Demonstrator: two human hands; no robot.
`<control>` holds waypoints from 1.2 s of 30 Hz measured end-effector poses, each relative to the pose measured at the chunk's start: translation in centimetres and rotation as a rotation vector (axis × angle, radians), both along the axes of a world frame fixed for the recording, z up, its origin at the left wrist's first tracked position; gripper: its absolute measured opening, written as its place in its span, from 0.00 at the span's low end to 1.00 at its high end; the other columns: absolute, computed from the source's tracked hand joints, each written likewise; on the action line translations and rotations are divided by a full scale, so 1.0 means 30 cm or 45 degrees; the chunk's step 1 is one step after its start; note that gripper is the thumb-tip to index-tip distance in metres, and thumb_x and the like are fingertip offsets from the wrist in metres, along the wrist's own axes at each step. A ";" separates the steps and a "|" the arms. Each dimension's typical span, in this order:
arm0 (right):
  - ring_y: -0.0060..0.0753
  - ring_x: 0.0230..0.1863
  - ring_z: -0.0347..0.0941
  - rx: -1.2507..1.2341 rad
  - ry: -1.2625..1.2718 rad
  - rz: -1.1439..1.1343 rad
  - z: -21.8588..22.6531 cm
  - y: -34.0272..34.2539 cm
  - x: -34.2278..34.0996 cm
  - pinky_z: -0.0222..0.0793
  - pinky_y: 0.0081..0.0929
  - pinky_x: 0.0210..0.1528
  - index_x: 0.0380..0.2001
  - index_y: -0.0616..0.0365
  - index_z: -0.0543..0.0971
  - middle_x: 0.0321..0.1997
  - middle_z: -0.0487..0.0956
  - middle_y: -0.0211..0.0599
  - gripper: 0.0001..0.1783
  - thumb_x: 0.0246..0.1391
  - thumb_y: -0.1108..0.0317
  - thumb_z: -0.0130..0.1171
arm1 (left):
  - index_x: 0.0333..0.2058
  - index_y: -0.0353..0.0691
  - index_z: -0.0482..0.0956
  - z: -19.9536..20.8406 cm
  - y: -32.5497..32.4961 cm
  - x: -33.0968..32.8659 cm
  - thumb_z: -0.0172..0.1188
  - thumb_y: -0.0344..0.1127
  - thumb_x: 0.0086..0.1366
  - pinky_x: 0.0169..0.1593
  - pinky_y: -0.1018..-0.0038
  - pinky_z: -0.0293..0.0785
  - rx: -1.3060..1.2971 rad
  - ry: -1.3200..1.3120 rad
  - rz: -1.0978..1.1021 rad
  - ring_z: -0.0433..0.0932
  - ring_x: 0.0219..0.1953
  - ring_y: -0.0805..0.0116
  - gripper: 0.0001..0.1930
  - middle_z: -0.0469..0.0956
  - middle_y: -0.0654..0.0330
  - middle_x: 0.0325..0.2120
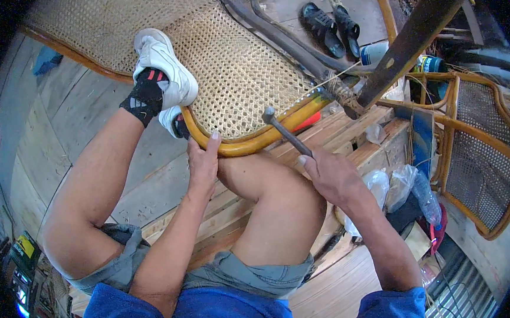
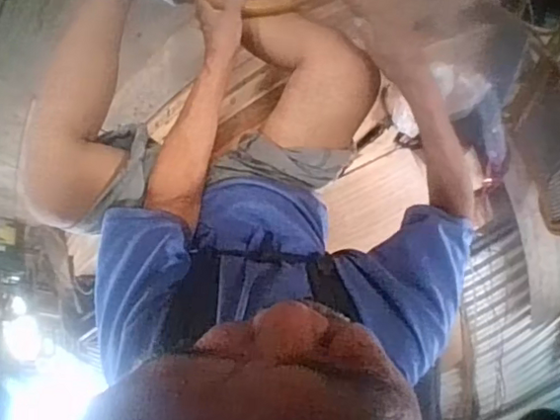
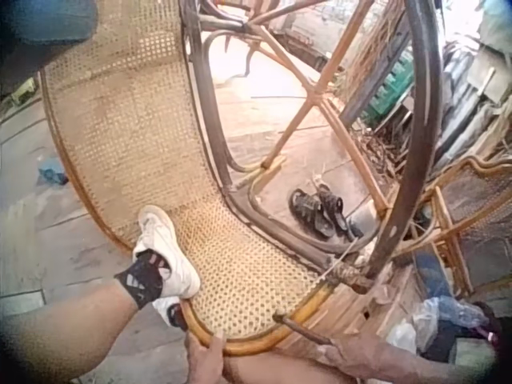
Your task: The person sits on the floor and weaves a cane seat for a rattan chair. They repeatedly insert thin cane strips into the frame and use a hammer to tap them into place, working methodically along the edge of the seat.
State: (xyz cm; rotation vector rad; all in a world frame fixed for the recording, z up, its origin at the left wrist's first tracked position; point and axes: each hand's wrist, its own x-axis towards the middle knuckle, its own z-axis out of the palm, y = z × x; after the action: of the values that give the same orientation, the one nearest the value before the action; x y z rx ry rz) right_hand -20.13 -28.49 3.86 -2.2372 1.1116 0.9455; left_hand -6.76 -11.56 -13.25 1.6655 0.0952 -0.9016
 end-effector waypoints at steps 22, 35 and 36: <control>0.61 0.37 0.72 -0.016 0.035 0.143 -0.011 0.016 0.021 0.66 0.52 0.41 0.32 0.65 0.74 0.31 0.76 0.59 0.24 0.60 0.51 0.42 | 0.53 0.23 0.58 -0.053 0.016 -0.011 0.59 0.50 0.58 0.62 0.57 0.50 0.052 -0.150 -0.084 0.58 0.57 0.42 0.37 0.60 0.36 0.53; 0.63 0.34 0.71 0.039 -0.067 0.277 -0.012 0.035 0.117 0.65 0.51 0.37 0.31 0.64 0.72 0.27 0.75 0.58 0.23 0.60 0.52 0.43 | 0.51 0.26 0.65 -0.027 0.059 -0.016 0.37 0.48 0.70 0.64 0.55 0.46 0.107 -0.275 -0.150 0.52 0.61 0.37 0.27 0.56 0.31 0.57; 0.63 0.35 0.71 0.042 -0.088 0.267 0.000 0.041 0.127 0.65 0.51 0.38 0.31 0.64 0.72 0.27 0.75 0.58 0.23 0.60 0.52 0.43 | 0.51 0.26 0.65 -0.035 0.057 -0.021 0.37 0.49 0.69 0.64 0.54 0.46 0.158 -0.296 -0.160 0.52 0.61 0.37 0.27 0.56 0.31 0.56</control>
State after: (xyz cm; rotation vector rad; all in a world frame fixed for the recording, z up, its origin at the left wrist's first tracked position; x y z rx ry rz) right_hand -16.31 -27.26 3.87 -2.3744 0.8377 0.9527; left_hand -7.39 -9.85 -14.31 1.8976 -0.1156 -0.8014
